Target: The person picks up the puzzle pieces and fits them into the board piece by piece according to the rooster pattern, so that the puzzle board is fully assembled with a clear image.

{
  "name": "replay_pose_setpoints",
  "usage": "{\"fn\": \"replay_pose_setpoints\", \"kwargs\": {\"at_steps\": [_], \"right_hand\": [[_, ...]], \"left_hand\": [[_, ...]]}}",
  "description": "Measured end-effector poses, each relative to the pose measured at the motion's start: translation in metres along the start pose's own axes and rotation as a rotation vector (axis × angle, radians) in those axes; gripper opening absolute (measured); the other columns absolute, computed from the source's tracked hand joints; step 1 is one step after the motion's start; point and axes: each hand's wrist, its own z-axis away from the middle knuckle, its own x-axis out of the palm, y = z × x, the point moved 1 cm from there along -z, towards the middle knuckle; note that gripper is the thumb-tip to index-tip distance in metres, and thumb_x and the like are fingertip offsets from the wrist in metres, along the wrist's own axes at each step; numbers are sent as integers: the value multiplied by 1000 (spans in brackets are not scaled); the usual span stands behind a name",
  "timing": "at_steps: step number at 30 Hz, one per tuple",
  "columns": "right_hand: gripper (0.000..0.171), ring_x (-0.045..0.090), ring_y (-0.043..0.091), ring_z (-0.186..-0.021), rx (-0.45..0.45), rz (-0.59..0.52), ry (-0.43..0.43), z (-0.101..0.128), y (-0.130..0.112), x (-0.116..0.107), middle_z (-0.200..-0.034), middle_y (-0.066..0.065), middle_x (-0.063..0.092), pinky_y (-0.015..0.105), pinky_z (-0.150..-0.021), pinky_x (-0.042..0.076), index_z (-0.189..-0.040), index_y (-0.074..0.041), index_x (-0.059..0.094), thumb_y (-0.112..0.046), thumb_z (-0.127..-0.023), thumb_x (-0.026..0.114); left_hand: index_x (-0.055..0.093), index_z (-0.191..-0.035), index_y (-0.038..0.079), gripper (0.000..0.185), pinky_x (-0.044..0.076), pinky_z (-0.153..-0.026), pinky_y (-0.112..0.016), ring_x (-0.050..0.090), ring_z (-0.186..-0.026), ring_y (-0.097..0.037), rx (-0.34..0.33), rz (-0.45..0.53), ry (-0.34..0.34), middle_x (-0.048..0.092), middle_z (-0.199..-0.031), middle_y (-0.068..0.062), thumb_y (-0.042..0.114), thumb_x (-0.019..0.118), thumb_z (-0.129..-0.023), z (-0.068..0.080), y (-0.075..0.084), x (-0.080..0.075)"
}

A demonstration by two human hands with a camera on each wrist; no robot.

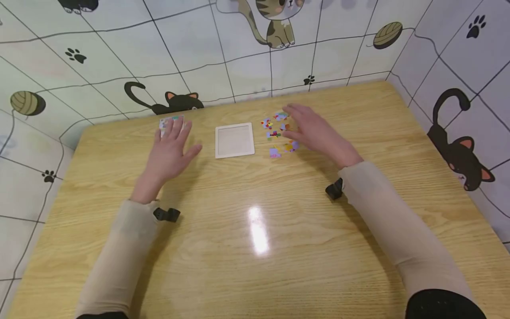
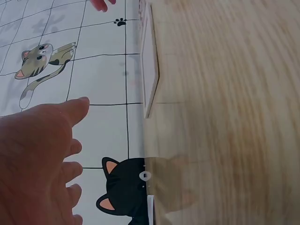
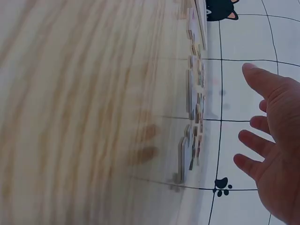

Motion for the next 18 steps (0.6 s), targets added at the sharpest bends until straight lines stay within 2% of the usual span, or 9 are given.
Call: {"fn": "replay_pose_setpoints", "kwargs": {"at_steps": [3, 7, 9, 18], "right_hand": [[66, 35, 43, -144, -13, -41, 4, -8, 0, 4, -158, 24, 37, 57, -116, 28, -155, 2, 39, -24, -102, 68], [52, 53, 41, -126, -35, -97, 20, -19, 0, 12, -145, 25, 52, 54, -105, 42, -145, 5, 52, -11, -99, 70], [48, 57, 40, -120, -34, -122, 25, -24, -1, 15, -141, 24, 56, 53, -100, 46, -142, 6, 55, -7, -98, 71], [49, 57, 38, -113, 49, -182, -20, -45, -4, 19, -136, 21, 58, 50, -97, 46, -143, 4, 54, -8, -99, 69]], "left_hand": [[21, -165, 9, 75, -1, -122, -58, -2, -157, -34, 39, 34, -26, 9, -171, -15, 49, 49, -107, -3, 1, 5], [25, -164, 8, 73, 0, -121, -60, 3, -156, -38, 89, 89, -47, 14, -170, -17, 45, 51, -107, -8, 5, 14], [26, -163, 8, 73, 0, -121, -61, 5, -156, -40, 108, 99, -55, 15, -169, -18, 45, 52, -107, -11, 6, 19], [25, -164, 10, 72, 2, -121, -60, 1, -156, -36, 115, 124, -127, 14, -170, -16, 43, 54, -106, -19, 4, 29]]}}
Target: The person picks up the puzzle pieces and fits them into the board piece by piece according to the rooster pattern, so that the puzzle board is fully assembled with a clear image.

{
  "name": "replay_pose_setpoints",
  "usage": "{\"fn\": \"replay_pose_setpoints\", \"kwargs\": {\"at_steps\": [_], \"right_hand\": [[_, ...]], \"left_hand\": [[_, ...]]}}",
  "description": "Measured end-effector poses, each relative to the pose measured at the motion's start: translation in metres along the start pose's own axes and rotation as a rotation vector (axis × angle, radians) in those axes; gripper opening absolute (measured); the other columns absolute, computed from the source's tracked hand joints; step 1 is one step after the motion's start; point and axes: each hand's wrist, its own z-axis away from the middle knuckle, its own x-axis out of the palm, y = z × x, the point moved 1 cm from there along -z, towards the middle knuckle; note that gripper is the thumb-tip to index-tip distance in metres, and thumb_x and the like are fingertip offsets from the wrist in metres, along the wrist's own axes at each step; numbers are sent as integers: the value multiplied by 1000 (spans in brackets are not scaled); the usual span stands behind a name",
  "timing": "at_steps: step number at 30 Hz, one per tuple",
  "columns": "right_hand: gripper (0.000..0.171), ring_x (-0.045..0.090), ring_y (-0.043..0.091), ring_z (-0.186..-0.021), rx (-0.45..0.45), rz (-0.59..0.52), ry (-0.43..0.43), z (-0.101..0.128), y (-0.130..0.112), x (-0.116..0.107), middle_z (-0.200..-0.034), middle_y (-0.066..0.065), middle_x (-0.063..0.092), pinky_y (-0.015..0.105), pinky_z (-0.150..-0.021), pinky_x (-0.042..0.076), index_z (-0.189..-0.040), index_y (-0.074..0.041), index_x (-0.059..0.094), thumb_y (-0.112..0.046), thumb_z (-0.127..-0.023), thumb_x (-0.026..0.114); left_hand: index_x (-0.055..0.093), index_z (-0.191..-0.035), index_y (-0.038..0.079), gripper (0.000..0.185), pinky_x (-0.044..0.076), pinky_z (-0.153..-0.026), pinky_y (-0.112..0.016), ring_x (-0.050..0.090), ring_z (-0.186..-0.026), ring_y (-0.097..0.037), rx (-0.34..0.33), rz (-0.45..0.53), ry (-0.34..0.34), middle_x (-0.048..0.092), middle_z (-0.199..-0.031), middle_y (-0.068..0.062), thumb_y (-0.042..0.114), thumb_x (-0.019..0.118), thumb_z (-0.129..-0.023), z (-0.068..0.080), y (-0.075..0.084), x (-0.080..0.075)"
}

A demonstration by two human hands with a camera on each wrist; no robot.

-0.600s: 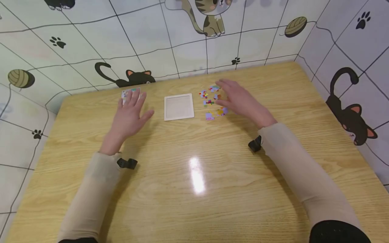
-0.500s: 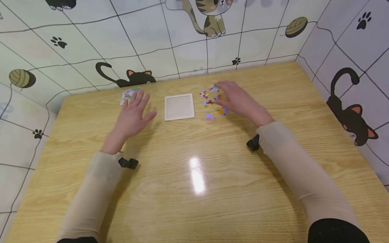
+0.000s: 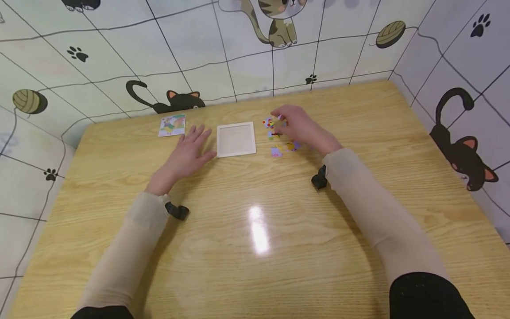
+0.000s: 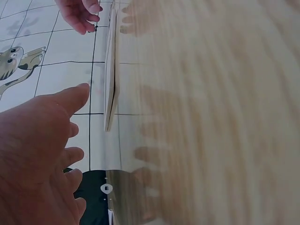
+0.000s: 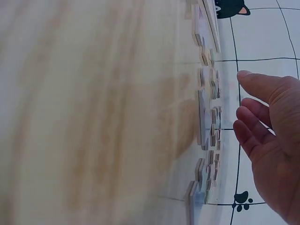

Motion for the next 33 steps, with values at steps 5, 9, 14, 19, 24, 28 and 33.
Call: {"fn": "replay_pose_setpoints", "kwargs": {"at_steps": [5, 9, 14, 19, 24, 28, 33], "right_hand": [[46, 56, 38, -116, 21, -19, -55, -13, 2, -3, -133, 22, 57, 50, -99, 45, -143, 3, 54, -9, -101, 66], [42, 55, 36, -119, 28, -29, -88, -19, 5, -3, -132, 20, 58, 49, -101, 45, -140, 2, 58, -10, -101, 66], [41, 54, 34, -119, 43, -66, -111, -26, 7, 0, -131, 19, 58, 48, -98, 46, -142, 0, 57, -8, -102, 63], [42, 54, 31, -116, 73, -120, -108, -35, 11, 3, -129, 18, 59, 46, -94, 46, -142, -1, 57, -6, -101, 63], [44, 53, 31, -118, 91, -159, -125, -40, 13, 4, -130, 18, 59, 46, -97, 44, -143, -1, 56, -8, -100, 66], [44, 52, 32, -121, 83, -159, -135, -43, 15, 4, -133, 18, 58, 47, -102, 43, -142, 0, 56, -8, -100, 67], [44, 51, 33, -123, 86, -165, -141, -45, 16, 5, -136, 19, 56, 47, -105, 41, -141, 2, 56, -7, -100, 67]], "left_hand": [[25, -164, 10, 72, 2, -121, -60, 3, -156, -38, 12, 29, -22, 15, -170, -17, 44, 53, -107, -4, -4, 3], [26, -164, 10, 72, 1, -121, -60, 2, -156, -38, 11, 67, -42, 15, -170, -16, 44, 53, -107, -8, -7, 6], [24, -164, 11, 74, -2, -121, -59, 1, -156, -37, 0, 131, -63, 13, -170, -15, 43, 56, -105, -11, -11, 10], [26, -164, 14, 75, -4, -122, -57, -1, -157, -34, -12, 195, -77, 13, -171, -12, 43, 59, -104, -11, -13, 11], [28, -164, 15, 72, -5, -122, -56, -1, -157, -33, -7, 203, -75, 14, -171, -11, 42, 58, -104, -11, -14, 11], [29, -164, 14, 71, -5, -121, -58, 0, -157, -34, -2, 190, -72, 14, -171, -11, 41, 57, -105, -10, -13, 10], [29, -163, 14, 70, -6, -121, -59, -1, -157, -34, 3, 174, -87, 13, -171, -12, 43, 56, -105, -11, -14, 10]]}}
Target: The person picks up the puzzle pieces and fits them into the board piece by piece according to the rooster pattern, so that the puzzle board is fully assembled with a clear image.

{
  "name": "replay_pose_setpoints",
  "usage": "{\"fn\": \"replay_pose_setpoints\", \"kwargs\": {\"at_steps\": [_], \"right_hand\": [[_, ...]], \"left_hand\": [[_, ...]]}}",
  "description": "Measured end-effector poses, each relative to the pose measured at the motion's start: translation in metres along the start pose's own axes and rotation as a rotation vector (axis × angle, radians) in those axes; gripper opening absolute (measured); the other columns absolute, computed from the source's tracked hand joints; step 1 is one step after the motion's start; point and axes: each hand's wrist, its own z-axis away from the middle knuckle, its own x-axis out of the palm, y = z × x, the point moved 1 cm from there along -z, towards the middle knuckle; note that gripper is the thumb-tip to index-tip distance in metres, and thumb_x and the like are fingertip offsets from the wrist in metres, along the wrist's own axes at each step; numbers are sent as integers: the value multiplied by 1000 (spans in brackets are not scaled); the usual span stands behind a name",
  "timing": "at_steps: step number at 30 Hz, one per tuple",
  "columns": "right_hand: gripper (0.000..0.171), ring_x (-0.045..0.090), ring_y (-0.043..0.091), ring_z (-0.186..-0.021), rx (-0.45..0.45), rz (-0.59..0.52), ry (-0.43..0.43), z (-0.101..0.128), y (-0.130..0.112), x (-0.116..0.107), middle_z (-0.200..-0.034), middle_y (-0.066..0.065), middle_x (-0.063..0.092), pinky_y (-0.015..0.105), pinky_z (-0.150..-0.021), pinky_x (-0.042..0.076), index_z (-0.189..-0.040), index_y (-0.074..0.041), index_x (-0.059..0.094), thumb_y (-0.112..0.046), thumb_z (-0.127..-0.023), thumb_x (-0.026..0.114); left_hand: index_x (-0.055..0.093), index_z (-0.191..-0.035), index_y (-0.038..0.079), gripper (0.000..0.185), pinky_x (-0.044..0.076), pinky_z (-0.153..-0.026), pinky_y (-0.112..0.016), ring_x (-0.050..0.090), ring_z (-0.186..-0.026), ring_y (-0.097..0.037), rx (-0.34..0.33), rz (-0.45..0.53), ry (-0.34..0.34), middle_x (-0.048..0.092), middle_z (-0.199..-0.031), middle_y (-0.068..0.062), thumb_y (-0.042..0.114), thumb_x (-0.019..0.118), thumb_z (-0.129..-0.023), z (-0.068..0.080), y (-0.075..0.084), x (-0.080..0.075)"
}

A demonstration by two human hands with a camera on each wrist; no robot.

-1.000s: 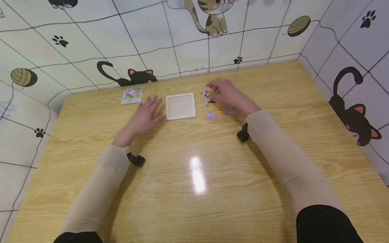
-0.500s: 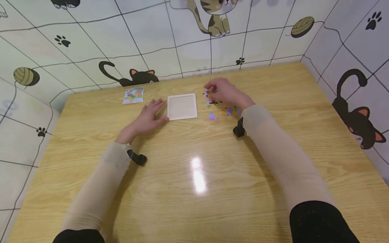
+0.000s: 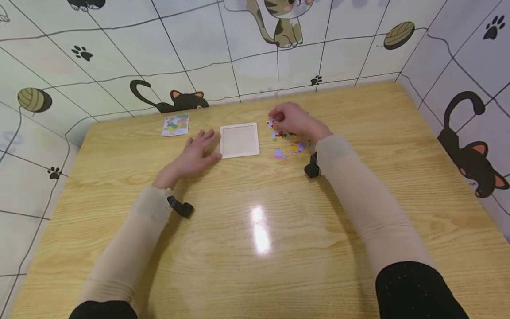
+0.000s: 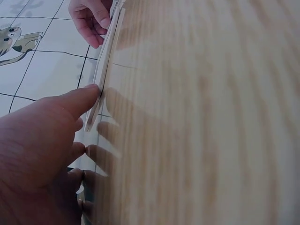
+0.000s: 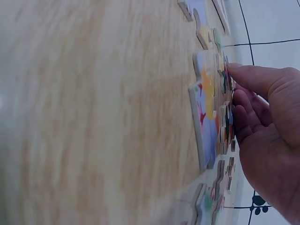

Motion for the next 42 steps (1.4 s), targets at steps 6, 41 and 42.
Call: {"fn": "replay_pose_setpoints", "kwargs": {"at_steps": [6, 41, 42], "right_hand": [[43, 50, 34, -122, 4, 21, -12, -2, 0, 1, -135, 20, 56, 48, -105, 40, -141, 3, 57, -6, -100, 66], [26, 59, 29, -103, 17, 72, 42, 0, -9, 0, -115, 16, 64, 42, -89, 47, -123, -1, 65, -8, -98, 68], [23, 59, 28, -101, 14, 64, 42, 1, -10, 0, -113, 16, 65, 41, -88, 47, -121, -1, 65, -8, -99, 67]], "left_hand": [[27, -164, 15, 70, -7, -121, -58, -3, -157, -34, -9, -29, -36, 10, -171, -11, 44, 53, -106, -1, 0, 0], [18, -166, 20, 70, -11, -120, -59, -11, -156, -31, -35, -87, -117, -1, -172, -8, 49, 46, -108, -4, 0, -1], [18, -166, 20, 70, -11, -119, -59, -12, -156, -31, -35, -89, -119, -1, -172, -8, 49, 46, -108, -4, 0, -1]]}}
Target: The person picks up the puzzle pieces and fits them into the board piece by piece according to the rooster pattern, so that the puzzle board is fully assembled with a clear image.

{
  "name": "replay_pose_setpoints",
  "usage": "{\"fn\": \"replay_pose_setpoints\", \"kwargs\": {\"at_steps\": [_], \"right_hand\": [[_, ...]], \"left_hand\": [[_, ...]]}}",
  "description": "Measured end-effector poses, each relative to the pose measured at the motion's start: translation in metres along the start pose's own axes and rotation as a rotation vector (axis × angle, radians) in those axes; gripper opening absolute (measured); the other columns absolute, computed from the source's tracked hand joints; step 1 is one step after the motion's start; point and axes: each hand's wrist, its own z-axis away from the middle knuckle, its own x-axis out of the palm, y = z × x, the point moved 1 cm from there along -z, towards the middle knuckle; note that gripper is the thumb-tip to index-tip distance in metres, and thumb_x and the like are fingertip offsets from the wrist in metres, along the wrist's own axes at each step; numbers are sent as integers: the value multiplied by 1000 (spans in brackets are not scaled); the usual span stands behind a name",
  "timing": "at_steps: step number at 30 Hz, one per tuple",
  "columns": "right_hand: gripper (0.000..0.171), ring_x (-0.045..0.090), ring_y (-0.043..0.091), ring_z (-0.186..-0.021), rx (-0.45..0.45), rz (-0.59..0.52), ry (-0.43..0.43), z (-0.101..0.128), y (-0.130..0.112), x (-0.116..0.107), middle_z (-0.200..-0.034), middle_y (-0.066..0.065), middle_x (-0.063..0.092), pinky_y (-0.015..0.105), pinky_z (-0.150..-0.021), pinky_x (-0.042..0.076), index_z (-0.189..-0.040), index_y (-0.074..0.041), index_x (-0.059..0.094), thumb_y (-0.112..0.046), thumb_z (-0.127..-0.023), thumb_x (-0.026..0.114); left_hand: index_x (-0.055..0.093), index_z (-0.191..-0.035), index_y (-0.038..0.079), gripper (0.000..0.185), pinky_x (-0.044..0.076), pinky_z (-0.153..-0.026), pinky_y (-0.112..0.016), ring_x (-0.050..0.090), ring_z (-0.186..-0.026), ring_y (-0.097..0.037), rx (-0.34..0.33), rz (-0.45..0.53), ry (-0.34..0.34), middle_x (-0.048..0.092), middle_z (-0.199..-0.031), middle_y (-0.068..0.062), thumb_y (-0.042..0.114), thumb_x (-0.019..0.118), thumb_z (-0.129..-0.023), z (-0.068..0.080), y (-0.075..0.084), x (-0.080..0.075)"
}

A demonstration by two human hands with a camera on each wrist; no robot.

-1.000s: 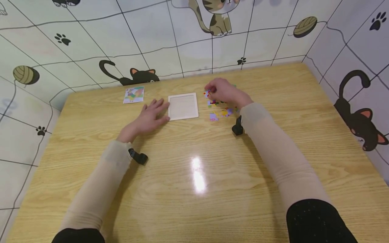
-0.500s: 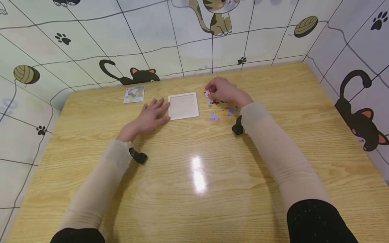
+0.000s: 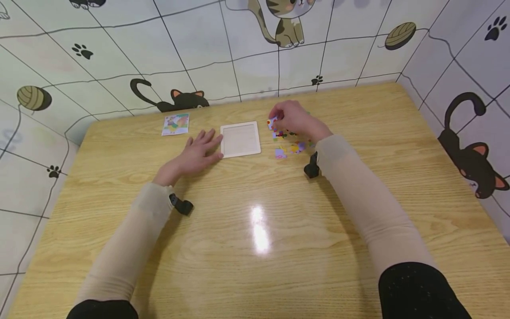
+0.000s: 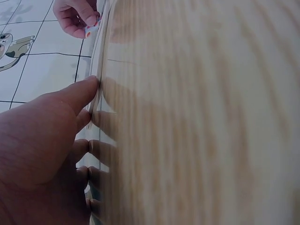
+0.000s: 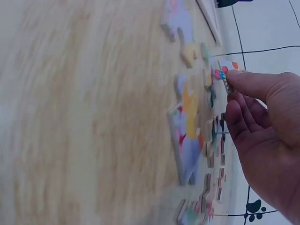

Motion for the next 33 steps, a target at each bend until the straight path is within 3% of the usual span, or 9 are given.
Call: {"fn": "replay_pose_setpoints", "kwargs": {"at_steps": [8, 16, 23, 33], "right_hand": [[22, 56, 27, -100, -36, -153, 9, -2, -17, 9, -116, 15, 64, 36, -86, 46, -120, 0, 65, -11, -101, 64], [21, 56, 23, -94, -43, -249, 4, -15, -41, 34, -110, 12, 65, 32, -81, 47, -118, 0, 67, -10, -99, 69], [18, 57, 20, -88, -58, -215, 42, -28, -63, 59, -104, 12, 66, 28, -74, 46, -114, 1, 68, -8, -97, 70], [19, 57, 24, -96, -92, -89, 61, -44, -77, 77, -105, 14, 66, 31, -85, 45, -114, 3, 68, -5, -98, 65]], "left_hand": [[18, -166, 20, 70, -11, -120, -58, -11, -156, -32, -3, 2, 1, -1, -172, -8, 49, 46, -108, 1, 0, -1], [19, -166, 21, 69, -10, -119, -59, -11, -156, -33, -4, 5, 10, 0, -172, -9, 49, 46, -108, 1, 1, -1], [21, -166, 20, 69, -9, -119, -61, -9, -156, -35, -10, -3, 6, 1, -172, -11, 48, 46, -108, 1, 4, -2], [23, -165, 21, 68, -8, -119, -61, -8, -156, -35, -8, 3, 13, 2, -172, -10, 49, 45, -108, 1, 4, -1]]}}
